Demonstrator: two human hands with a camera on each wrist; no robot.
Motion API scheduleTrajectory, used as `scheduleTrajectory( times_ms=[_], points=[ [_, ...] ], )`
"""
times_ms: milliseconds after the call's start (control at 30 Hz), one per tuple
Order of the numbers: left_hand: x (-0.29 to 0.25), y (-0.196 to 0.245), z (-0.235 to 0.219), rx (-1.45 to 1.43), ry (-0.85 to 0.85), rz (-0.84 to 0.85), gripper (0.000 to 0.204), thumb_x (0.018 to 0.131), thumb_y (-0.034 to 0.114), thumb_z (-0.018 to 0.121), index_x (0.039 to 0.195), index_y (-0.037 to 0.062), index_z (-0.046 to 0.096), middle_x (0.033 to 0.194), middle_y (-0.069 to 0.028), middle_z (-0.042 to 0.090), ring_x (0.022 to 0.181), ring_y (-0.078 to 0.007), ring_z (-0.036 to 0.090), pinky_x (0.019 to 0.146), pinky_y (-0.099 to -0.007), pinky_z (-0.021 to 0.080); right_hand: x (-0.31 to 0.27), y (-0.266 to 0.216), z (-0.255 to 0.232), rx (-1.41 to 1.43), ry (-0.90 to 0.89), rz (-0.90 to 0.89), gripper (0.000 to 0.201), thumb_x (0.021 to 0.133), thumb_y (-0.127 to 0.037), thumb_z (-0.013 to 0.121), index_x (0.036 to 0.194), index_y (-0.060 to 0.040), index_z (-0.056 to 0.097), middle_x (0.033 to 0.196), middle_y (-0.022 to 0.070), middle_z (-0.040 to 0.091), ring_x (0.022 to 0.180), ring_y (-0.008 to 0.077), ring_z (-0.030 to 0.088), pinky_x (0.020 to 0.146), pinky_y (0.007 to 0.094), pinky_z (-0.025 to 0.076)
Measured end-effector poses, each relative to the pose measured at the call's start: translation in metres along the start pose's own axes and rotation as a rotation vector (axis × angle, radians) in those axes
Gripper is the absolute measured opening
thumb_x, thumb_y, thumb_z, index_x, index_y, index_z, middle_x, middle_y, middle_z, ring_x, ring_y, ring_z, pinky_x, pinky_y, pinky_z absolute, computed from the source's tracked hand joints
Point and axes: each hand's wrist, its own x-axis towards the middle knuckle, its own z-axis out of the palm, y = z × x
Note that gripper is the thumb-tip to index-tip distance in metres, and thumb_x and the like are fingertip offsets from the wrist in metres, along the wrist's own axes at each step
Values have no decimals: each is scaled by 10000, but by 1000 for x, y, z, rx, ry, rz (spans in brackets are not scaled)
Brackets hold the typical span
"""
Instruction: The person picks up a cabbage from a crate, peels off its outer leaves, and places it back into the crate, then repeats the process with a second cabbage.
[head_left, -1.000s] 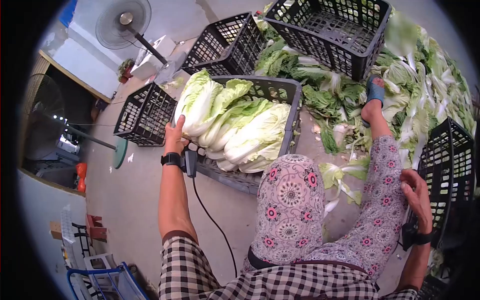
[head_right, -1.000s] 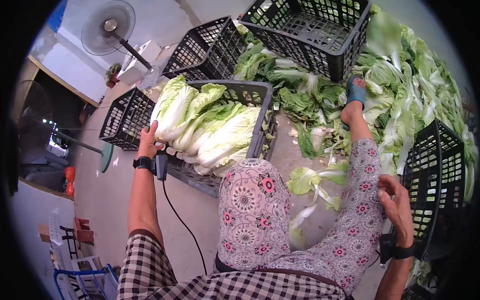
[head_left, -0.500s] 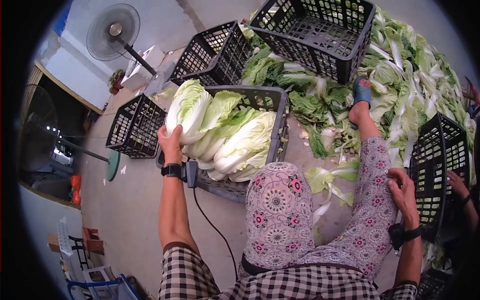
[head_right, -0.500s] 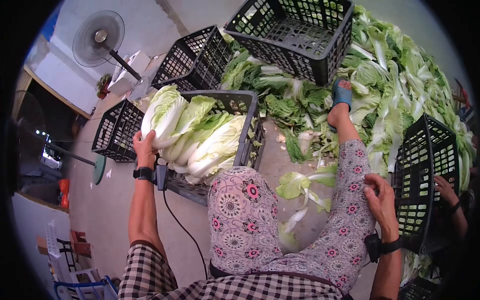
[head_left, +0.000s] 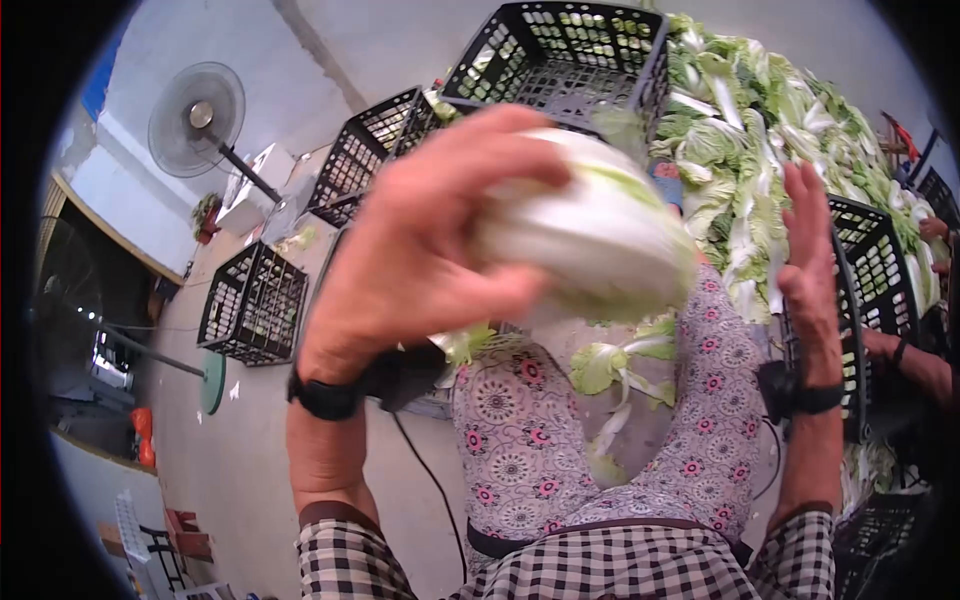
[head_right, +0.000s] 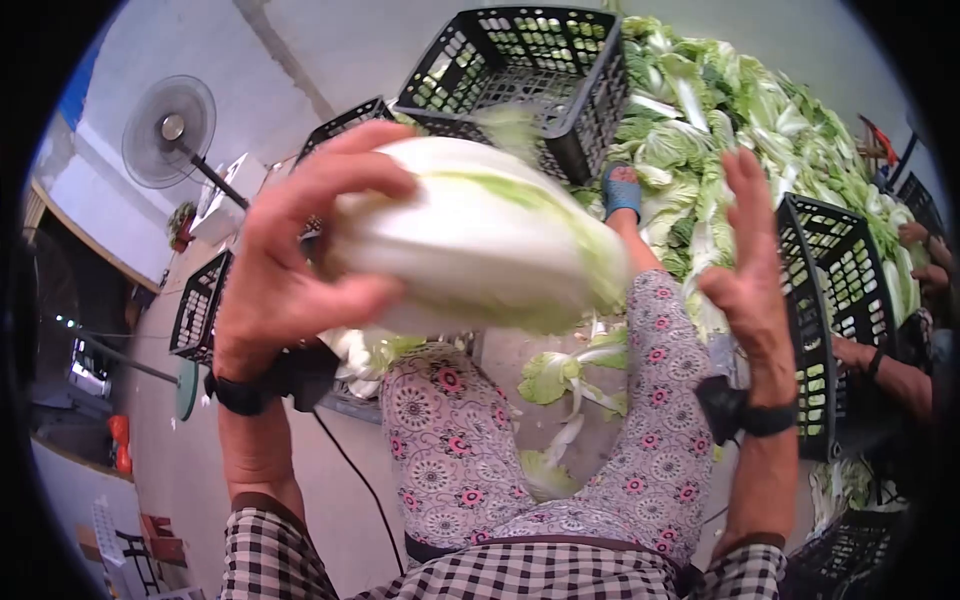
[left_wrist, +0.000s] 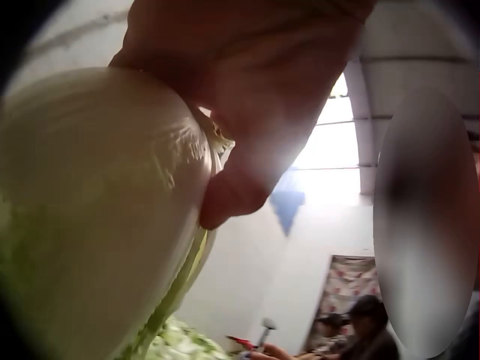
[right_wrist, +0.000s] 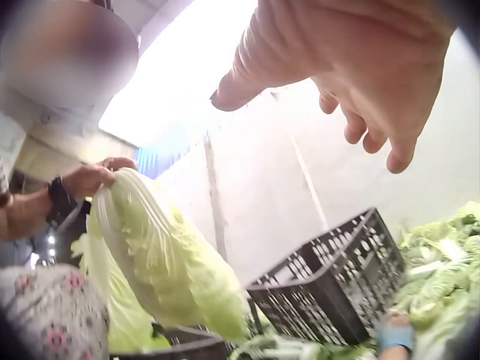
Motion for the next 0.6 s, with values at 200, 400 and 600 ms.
scheduleTrajectory(
  times_ms=[200, 400, 600],
  points=[
    [45, 35, 64, -307, -103, 147, 550, 594, 143, 766, 1110, 44, 602, 1177, -132, 565, 1060, -196, 564, 901, -322, 475, -47, 6, 13, 579, -466, 371, 858, 661, -436, 780, 1315, -16, 417, 1232, 74, 544, 1090, 150, 528, 938, 296, 429],
    [45, 8, 104, -689, 117, -353, 604, 806, 213, 633, 1316, -3, 393, 1314, -149, 448, 1154, -221, 498, 955, -355, 433, -129, 41, 49, 995, -317, 933, 783, 721, -537, 707, 1260, -24, 463, 1153, 58, 586, 981, 131, 585, 830, 294, 490],
    [-39, -6, 133, -827, 32, -668, 631, 907, 352, 561, 1390, 37, 306, 1361, -126, 423, 1197, -201, 444, 980, -346, 396, -99, 16, 25, 841, -286, 680, 963, 655, -671, 692, 1300, -14, 409, 1130, 62, 567, 972, 137, 560, 838, 295, 476]
  ],
)
